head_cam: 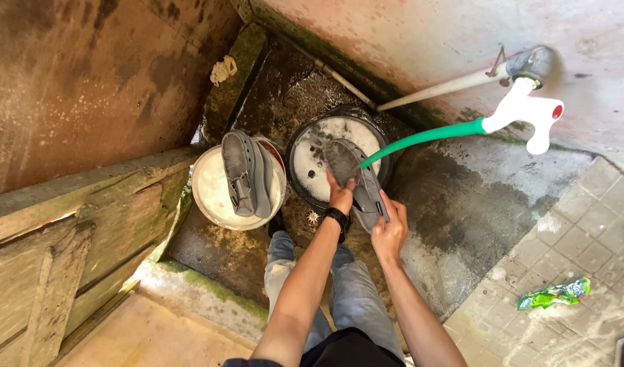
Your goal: Washing a pair of shoes using a water hose and a bucket in a concrete wash area.
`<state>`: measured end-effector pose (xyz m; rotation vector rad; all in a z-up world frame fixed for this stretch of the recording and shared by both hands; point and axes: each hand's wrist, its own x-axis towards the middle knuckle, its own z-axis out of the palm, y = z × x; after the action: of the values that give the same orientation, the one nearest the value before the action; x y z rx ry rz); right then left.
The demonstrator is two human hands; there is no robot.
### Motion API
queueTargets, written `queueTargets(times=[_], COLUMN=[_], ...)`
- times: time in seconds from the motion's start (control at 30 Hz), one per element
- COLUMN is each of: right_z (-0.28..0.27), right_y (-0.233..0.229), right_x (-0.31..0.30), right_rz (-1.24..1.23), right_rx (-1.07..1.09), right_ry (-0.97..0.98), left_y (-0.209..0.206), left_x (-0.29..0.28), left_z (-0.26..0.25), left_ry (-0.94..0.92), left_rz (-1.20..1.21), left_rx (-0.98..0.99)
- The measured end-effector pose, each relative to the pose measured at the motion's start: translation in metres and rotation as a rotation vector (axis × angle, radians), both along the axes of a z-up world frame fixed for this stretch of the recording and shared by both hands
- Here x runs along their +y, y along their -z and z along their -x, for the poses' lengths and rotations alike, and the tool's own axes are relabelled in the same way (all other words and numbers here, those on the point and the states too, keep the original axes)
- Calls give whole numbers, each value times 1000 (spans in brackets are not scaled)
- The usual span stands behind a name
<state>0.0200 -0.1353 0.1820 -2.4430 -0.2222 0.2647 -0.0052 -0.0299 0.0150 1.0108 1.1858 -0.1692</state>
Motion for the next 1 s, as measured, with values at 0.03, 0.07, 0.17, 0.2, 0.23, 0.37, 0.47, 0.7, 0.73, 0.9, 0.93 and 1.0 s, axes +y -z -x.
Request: queueTargets(times=[0.03, 0.07, 0.17, 0.2, 0.23, 0.37, 0.47, 0.7, 0.73, 0.9, 0.93, 1.0], right_z=[-2, -4, -15, -17, -24, -66, -81, -65, -62, -47, -46, -45], right_y=[16, 32, 101, 127, 134, 115, 94, 168, 162, 128, 128, 128], right_x=[2, 5, 19, 26, 37, 76, 94, 71, 73, 68, 60, 48], right_rz=[-1, -47, -177, -246, -254, -16, 130, -350, -351, -824, -823, -1036], right_rx=[2, 101, 278, 356, 362, 428, 540, 866, 868, 1164, 1163, 1126], right_ry=[0, 55, 180, 260, 252, 168, 42, 379, 378, 395, 404, 325], left_y=[-20, -40, -108, -133, -107, -84, -88, -53, -54, -38, -40, -44], left_x=[8, 17, 55, 69, 71, 88, 93, 57, 61, 65, 60, 55], left_z=[-3, -5, -21, -26, -18, -15, -9, 16, 14, 12, 10, 7], left_ry=[0, -23, -5, 45, 37, 191, 158, 60, 60, 120, 125, 147], left_rz=[-1, 37, 72, 83, 74, -192, -168, -73, -75, -63, -58, -55], left_rx=[2, 47, 126, 160, 164, 43, -57, -315, -312, -228, -225, -245])
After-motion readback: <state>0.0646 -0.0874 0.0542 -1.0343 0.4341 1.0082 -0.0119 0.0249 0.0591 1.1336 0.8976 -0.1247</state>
